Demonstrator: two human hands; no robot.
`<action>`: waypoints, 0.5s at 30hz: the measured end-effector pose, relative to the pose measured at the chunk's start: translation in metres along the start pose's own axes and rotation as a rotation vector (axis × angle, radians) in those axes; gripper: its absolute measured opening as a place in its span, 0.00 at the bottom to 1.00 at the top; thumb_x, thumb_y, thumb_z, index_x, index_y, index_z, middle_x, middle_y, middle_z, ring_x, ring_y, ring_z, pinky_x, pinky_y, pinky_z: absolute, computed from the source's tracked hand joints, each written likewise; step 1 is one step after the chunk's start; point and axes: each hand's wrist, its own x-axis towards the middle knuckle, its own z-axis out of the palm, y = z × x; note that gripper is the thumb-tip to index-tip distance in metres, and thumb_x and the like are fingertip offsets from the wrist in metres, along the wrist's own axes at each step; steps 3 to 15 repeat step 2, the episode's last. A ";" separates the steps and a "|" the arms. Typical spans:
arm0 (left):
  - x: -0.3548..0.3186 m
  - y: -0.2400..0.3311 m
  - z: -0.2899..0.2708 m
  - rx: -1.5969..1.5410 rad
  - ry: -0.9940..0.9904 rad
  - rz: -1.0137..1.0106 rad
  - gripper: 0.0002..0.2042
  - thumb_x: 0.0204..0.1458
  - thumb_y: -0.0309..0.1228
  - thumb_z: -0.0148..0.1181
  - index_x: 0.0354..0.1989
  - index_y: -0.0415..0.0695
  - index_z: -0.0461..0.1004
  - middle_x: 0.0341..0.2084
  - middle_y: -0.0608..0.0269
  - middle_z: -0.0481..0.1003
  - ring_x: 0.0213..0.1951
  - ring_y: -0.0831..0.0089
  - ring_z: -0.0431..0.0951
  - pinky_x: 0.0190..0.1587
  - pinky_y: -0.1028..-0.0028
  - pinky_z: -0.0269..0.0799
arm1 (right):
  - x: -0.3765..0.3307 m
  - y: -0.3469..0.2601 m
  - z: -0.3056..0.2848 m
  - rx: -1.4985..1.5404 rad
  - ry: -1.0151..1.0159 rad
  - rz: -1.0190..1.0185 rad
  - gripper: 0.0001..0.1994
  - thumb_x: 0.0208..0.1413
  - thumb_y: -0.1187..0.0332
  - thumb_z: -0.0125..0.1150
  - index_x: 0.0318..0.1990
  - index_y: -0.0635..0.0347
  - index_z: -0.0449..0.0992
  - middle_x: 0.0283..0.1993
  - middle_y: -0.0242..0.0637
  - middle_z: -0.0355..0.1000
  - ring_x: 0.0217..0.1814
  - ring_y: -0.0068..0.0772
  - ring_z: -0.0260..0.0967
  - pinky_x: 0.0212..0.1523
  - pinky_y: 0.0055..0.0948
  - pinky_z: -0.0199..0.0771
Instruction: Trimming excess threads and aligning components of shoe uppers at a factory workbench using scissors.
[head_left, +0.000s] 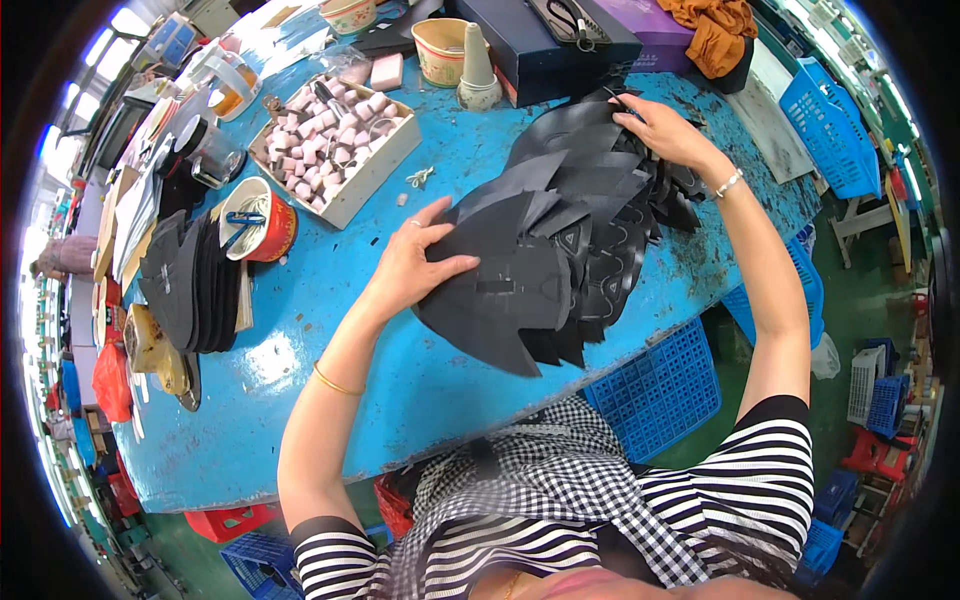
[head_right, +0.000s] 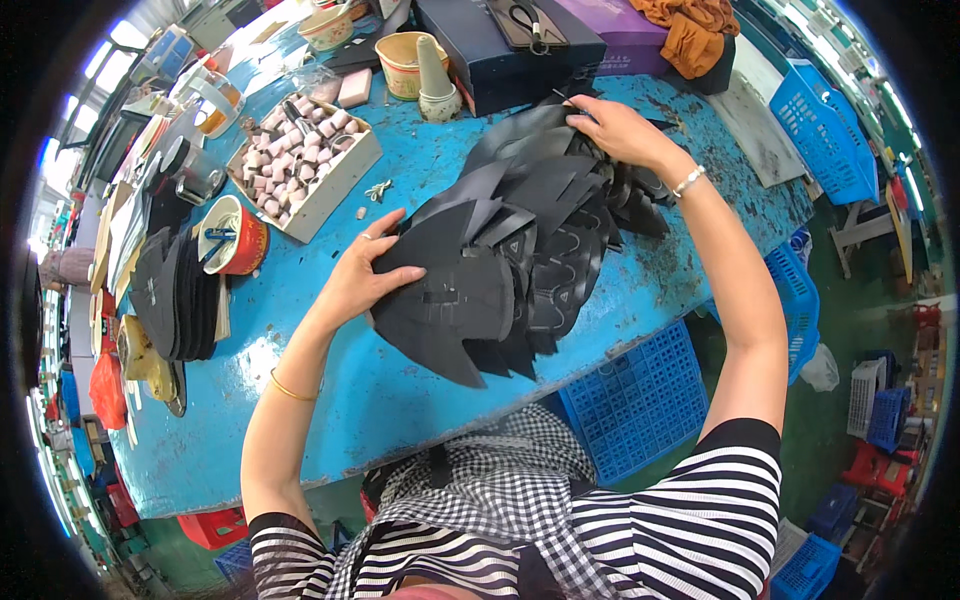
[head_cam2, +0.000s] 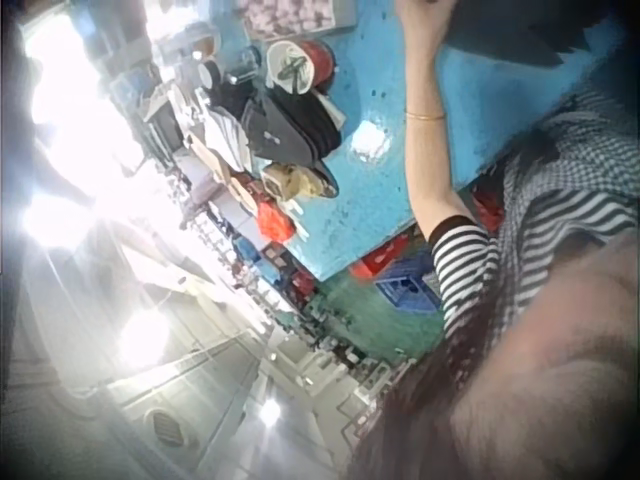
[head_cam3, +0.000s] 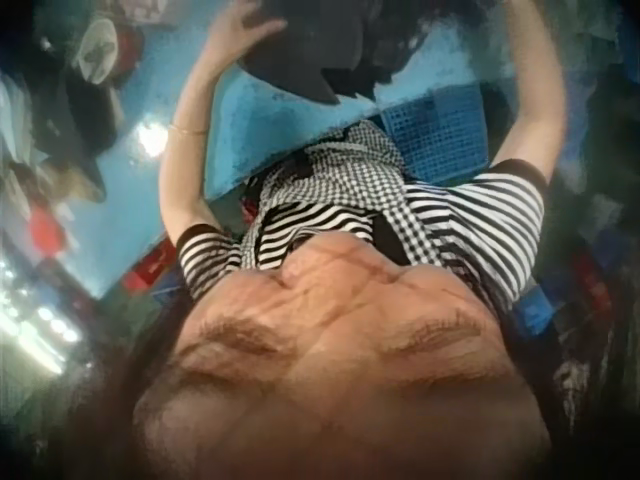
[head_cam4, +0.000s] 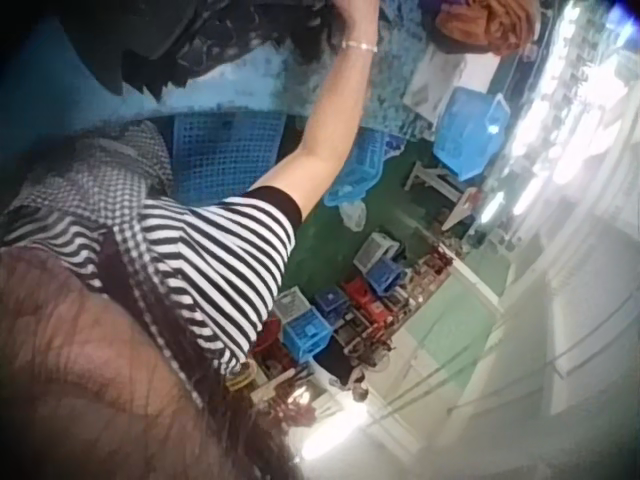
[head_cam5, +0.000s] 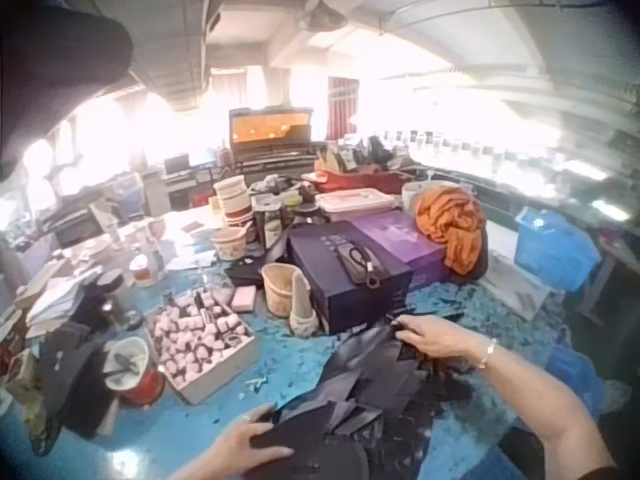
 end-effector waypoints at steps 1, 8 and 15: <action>0.001 -0.006 0.002 0.043 -0.008 0.019 0.21 0.44 0.39 0.73 0.44 0.38 0.80 0.64 0.52 0.64 0.61 0.56 0.67 0.62 0.61 0.65 | -0.006 -0.007 -0.001 0.065 -0.035 -0.024 0.24 0.66 0.52 0.49 0.60 0.61 0.68 0.51 0.57 0.73 0.54 0.51 0.71 0.56 0.40 0.67; 0.005 -0.006 0.006 0.036 -0.021 0.020 0.21 0.44 0.39 0.73 0.44 0.38 0.80 0.64 0.52 0.64 0.61 0.56 0.67 0.62 0.61 0.65 | -0.016 -0.014 -0.004 0.127 -0.069 -0.038 0.23 0.66 0.53 0.50 0.60 0.59 0.69 0.52 0.58 0.72 0.55 0.50 0.71 0.57 0.41 0.67; 0.005 -0.006 0.006 0.036 -0.021 0.020 0.21 0.44 0.39 0.73 0.44 0.38 0.80 0.64 0.52 0.64 0.61 0.56 0.67 0.62 0.61 0.65 | -0.016 -0.014 -0.004 0.127 -0.069 -0.038 0.23 0.66 0.53 0.50 0.60 0.59 0.69 0.52 0.58 0.72 0.55 0.50 0.71 0.57 0.41 0.67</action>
